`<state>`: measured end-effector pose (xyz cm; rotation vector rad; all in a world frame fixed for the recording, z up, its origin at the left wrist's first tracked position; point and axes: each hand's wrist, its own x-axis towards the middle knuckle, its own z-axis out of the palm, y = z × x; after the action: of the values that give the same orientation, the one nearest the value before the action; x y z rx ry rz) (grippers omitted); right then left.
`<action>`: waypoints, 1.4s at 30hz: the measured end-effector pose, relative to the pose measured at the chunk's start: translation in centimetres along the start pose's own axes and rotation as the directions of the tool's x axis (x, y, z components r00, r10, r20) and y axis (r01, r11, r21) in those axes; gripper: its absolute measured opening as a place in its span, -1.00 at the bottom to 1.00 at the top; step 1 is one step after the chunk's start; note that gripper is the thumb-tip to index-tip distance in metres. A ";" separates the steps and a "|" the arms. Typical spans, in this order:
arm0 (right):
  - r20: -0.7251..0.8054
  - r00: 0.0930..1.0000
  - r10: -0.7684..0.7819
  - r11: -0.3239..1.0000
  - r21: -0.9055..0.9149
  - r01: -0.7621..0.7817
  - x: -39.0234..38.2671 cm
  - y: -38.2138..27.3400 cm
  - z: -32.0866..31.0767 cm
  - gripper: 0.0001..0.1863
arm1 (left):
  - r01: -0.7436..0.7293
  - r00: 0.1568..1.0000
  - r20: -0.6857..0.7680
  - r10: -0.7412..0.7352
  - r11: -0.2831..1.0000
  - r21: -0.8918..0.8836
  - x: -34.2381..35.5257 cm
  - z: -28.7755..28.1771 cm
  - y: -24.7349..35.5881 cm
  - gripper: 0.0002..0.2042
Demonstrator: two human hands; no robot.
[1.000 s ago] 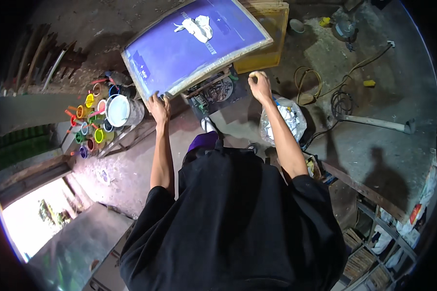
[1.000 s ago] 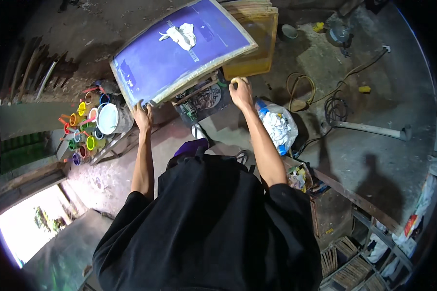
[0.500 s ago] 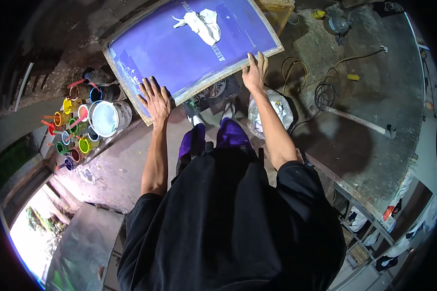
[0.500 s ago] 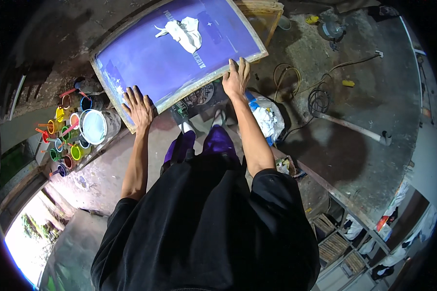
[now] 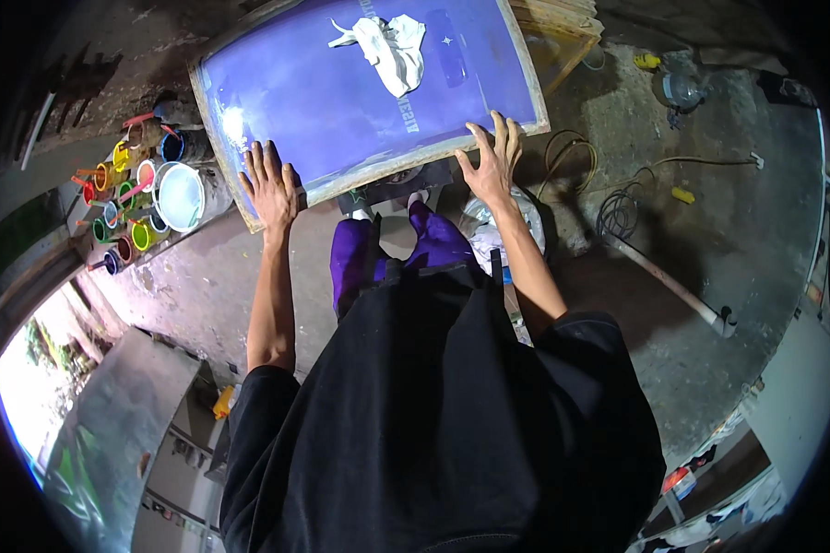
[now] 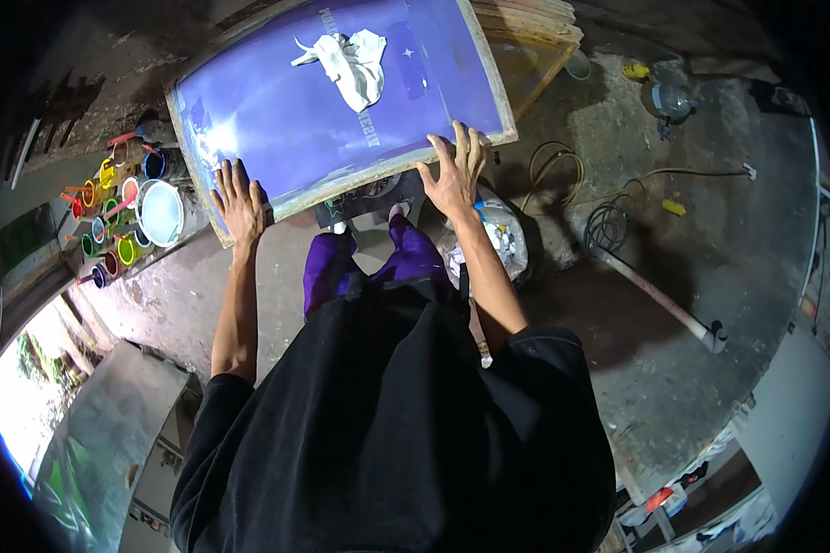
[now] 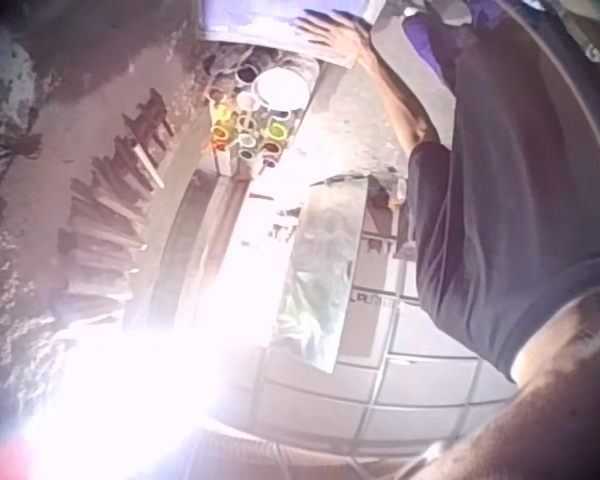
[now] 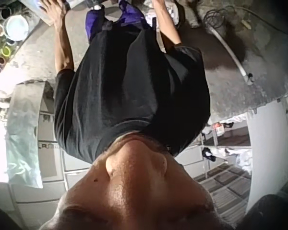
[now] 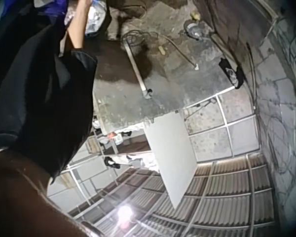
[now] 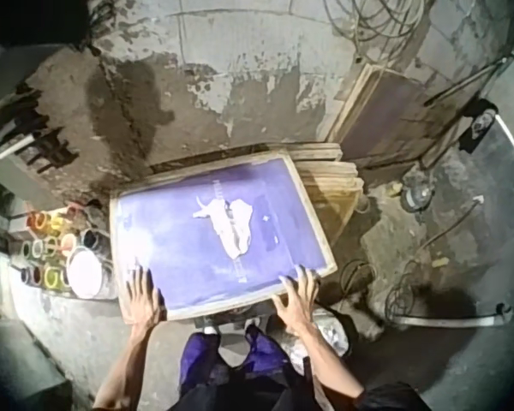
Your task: Applying and wiping ink onto a screen printing frame in a workshop setting.
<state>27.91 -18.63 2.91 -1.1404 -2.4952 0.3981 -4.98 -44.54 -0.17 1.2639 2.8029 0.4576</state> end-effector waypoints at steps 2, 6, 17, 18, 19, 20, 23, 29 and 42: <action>0.038 0.996 -0.085 0.996 0.032 0.084 0.1 0.9 -0.3 -0.44 | 0.001 1.000 -0.018 -0.001 1.000 0.001 0.0 -0.1 0.2 -0.42; 0.073 0.982 -0.176 0.977 0.135 0.165 1.0 3.1 0.1 -0.42 | 0.018 0.999 -0.034 -0.017 0.999 0.031 0.0 0.2 0.7 -0.43; 0.087 0.924 -0.373 0.926 0.104 0.364 2.0 5.7 0.8 -0.39 | 0.048 0.997 -0.068 -0.044 0.997 0.060 0.0 0.4 0.9 -0.43; 0.090 0.922 -0.378 0.925 0.080 0.371 2.0 5.7 0.7 -0.39 | 0.042 0.997 -0.073 -0.038 0.998 0.054 0.0 0.3 0.8 -0.43; 0.090 0.920 -0.382 0.923 0.080 0.376 2.0 5.7 0.6 -0.39 | 0.035 0.997 -0.077 -0.031 0.998 0.047 -0.1 0.3 0.8 -0.43; 0.108 0.913 -0.393 0.920 0.057 0.389 2.1 5.8 0.4 -0.37 | 0.038 0.996 -0.080 -0.034 0.998 0.046 -0.3 0.2 0.8 -0.43; 0.139 0.900 -0.412 0.909 0.002 0.416 2.5 6.3 0.2 -0.34 | 0.042 0.996 -0.082 -0.039 0.998 0.046 0.0 0.3 1.0 -0.44; 0.116 0.891 -0.438 0.899 0.062 0.434 3.0 6.3 0.5 -0.37 | 0.048 0.995 -0.087 -0.044 0.998 0.044 -0.2 0.3 0.6 -0.43; 0.133 0.877 -0.461 0.887 0.050 0.459 3.1 5.9 0.1 -0.44 | 0.064 0.994 -0.097 -0.058 0.997 0.053 -0.1 0.8 0.6 -0.43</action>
<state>29.88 -12.50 1.11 -0.4883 -2.7686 0.3714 -4.36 -44.08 -0.83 1.1930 2.9438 0.4517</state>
